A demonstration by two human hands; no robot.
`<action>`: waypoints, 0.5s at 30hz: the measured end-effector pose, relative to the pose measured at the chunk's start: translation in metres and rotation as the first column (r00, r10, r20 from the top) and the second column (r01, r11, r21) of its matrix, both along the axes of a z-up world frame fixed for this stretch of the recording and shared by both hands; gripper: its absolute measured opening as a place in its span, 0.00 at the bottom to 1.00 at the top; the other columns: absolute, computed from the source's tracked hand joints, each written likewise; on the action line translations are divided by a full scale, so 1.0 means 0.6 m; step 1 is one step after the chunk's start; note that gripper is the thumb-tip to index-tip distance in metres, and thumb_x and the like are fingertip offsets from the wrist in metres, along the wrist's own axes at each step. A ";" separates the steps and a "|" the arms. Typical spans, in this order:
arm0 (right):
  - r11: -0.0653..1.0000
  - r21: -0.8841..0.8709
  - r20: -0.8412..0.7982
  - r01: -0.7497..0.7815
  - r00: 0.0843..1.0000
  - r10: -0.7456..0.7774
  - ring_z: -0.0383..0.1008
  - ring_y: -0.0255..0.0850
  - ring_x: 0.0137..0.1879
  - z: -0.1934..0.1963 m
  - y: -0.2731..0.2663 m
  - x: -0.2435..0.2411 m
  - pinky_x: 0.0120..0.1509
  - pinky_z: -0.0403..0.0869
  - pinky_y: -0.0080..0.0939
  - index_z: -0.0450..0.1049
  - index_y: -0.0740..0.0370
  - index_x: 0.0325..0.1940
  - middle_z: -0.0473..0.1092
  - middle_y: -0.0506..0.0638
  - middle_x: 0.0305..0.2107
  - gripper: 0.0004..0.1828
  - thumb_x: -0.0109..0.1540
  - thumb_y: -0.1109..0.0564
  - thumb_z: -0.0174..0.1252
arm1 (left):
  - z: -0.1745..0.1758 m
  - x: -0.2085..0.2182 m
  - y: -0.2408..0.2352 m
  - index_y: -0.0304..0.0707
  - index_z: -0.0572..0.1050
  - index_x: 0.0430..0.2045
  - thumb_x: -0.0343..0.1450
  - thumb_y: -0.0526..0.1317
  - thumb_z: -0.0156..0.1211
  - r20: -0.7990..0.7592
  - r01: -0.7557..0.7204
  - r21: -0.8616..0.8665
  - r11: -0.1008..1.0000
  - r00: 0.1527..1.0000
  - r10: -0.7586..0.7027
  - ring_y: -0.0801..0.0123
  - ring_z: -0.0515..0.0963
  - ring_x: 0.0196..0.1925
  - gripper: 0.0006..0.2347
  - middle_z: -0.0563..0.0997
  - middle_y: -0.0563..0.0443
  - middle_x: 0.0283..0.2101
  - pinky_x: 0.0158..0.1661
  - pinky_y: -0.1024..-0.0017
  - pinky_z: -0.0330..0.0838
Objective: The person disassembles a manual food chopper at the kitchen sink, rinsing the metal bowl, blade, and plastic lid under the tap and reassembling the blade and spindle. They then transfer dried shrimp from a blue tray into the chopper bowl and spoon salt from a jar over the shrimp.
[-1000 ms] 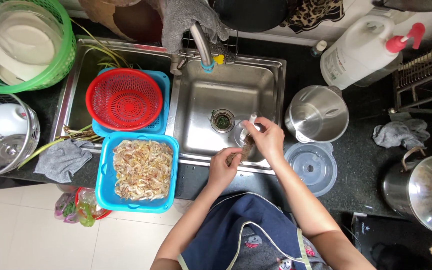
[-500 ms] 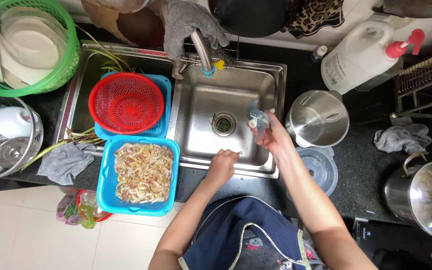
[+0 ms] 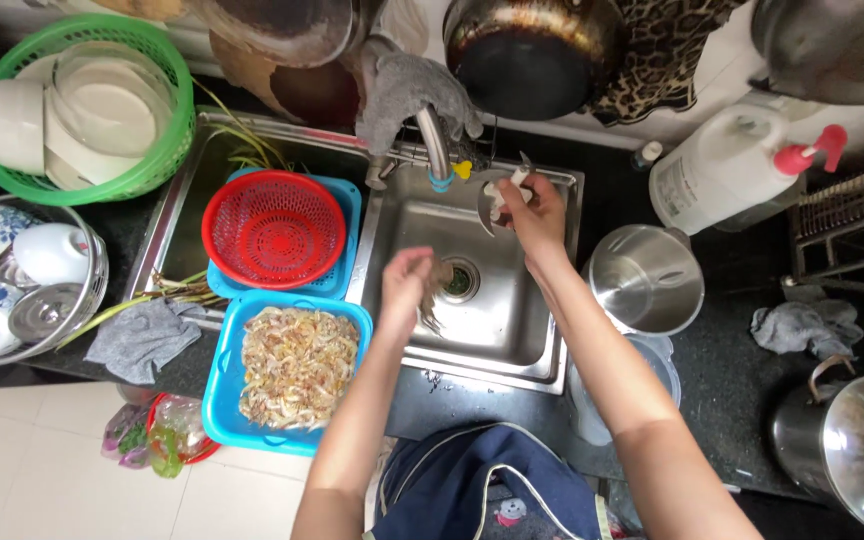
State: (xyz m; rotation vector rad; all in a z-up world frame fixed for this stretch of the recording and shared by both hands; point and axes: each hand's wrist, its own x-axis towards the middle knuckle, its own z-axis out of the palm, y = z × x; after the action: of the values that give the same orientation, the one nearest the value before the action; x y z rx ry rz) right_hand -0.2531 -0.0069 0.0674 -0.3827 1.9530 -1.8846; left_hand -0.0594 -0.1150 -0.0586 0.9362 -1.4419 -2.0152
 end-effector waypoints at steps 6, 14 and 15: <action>0.997 0.078 0.078 0.019 0.997 -0.025 0.77 0.28 0.37 -0.013 0.056 0.009 0.34 0.72 0.28 0.75 0.59 0.46 0.75 0.45 0.31 0.14 0.65 0.48 0.64 | 0.023 -0.120 -0.179 0.39 0.73 0.53 0.78 0.35 0.54 -0.646 0.211 0.588 0.781 0.704 0.296 0.66 0.74 0.46 0.09 0.78 0.49 0.48 0.49 0.67 0.71; 0.998 0.056 0.209 0.026 0.977 -0.037 0.76 0.31 0.33 -0.083 0.129 0.073 0.32 0.70 0.30 0.76 0.62 0.48 0.76 0.46 0.32 0.14 0.64 0.50 0.63 | -0.091 -0.314 -0.283 0.37 0.70 0.58 0.73 0.37 0.53 -0.640 0.204 0.557 0.805 0.724 0.259 0.62 0.75 0.52 0.17 0.75 0.48 0.52 0.56 0.61 0.69; 0.997 0.076 0.217 -0.012 0.976 -0.005 0.75 0.32 0.33 -0.097 0.135 0.082 0.32 0.70 0.31 0.76 0.64 0.47 0.76 0.48 0.31 0.14 0.65 0.50 0.63 | -0.138 -0.336 -0.290 0.38 0.69 0.63 0.78 0.38 0.55 -0.606 0.265 0.435 0.860 0.793 0.063 0.64 0.71 0.49 0.17 0.71 0.50 0.50 0.51 0.63 0.66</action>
State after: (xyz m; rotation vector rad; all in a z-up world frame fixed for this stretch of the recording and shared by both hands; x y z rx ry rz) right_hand -0.2042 0.0739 0.0090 -0.1496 1.8698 -1.7609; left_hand -0.2610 -0.2890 -0.1412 0.3032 -0.6284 -2.5209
